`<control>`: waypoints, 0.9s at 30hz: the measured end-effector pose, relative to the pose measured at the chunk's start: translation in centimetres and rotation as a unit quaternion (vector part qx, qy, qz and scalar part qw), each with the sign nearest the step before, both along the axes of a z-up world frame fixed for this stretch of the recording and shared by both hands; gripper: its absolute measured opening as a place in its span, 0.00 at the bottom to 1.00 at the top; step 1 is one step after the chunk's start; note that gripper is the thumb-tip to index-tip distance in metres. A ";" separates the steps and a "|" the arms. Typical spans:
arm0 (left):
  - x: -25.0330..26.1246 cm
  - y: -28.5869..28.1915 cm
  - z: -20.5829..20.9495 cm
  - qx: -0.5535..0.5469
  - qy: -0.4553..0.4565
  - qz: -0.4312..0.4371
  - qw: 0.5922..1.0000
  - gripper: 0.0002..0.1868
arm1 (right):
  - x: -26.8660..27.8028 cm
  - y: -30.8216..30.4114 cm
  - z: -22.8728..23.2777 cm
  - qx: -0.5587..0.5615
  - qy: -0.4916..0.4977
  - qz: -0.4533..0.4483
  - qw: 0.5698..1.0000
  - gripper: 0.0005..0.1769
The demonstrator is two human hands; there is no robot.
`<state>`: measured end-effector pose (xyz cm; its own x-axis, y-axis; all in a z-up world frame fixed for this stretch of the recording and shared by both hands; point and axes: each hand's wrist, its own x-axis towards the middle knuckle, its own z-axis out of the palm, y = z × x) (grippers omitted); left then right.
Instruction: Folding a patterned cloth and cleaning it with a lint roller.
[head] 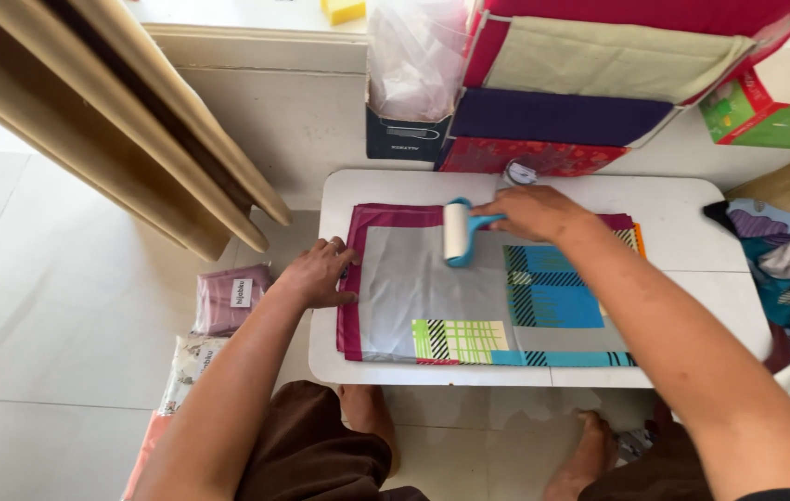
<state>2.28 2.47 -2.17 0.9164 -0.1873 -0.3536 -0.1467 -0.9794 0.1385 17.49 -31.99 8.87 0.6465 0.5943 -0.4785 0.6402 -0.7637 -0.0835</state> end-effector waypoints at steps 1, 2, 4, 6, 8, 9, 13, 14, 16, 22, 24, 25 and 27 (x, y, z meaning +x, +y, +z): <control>-0.1 0.2 0.4 0.004 -0.100 -0.075 0.992 0.28 | 0.1 1.7 -0.8 0.017 -0.008 0.016 1.000 0.26; -0.4 0.3 0.7 0.008 -0.199 -0.148 0.969 0.20 | 0.1 3.4 -1.6 0.034 -0.015 0.032 0.999 0.26; 0.4 0.1 0.6 -0.030 -0.302 -0.218 0.928 0.12 | 0.9 6.7 -4.8 0.054 -0.023 0.061 0.996 0.26; 0.8 -0.5 -0.5 -0.065 -0.397 -0.285 0.870 0.07 | 1.2 9.8 -7.4 0.077 -0.028 0.088 0.993 0.27; 1.4 -1.6 -2.4 -0.127 -0.403 -0.324 0.846 0.10 | 1.2 12.5 -8.8 0.117 -0.034 0.092 0.988 0.27; 0.6 -1.8 -1.2 -0.124 -0.401 -0.324 0.848 0.10 | 0.8 13.3 -8.6 0.120 -0.033 0.093 0.988 0.27; -1.3 -3.4 1.8 -0.068 -0.144 -0.304 0.939 0.19 | 0.4 13.8 -7.5 0.130 0.000 0.043 0.991 0.27; -1.6 -3.7 2.1 -0.047 -0.075 -0.275 0.957 0.22 | 0.5 13.3 -7.3 0.130 0.010 0.035 0.991 0.27; -1.7 -3.7 2.5 -0.053 -0.061 -0.259 0.963 0.24 | 0.2 11.1 -5.3 0.119 0.024 0.021 0.992 0.27; -1.4 -3.6 1.1 -0.059 -0.044 -0.225 0.972 0.28 | -0.2 1.2 -0.4 0.063 0.045 -0.084 0.993 0.27; -1.4 -3.7 0.8 -0.051 -0.037 -0.225 0.972 0.28 | 0.3 -3.4 0.3 0.054 0.042 -0.112 0.991 0.26; -1.4 -3.7 0.5 -0.040 -0.043 -0.229 0.972 0.29 | 0.5 -5.8 0.7 0.056 0.037 -0.116 0.991 0.26; -1.1 -3.6 -0.2 -0.027 -0.053 -0.239 0.969 0.30 | 1.7 -11.9 -0.7 0.061 0.029 -0.126 0.990 0.25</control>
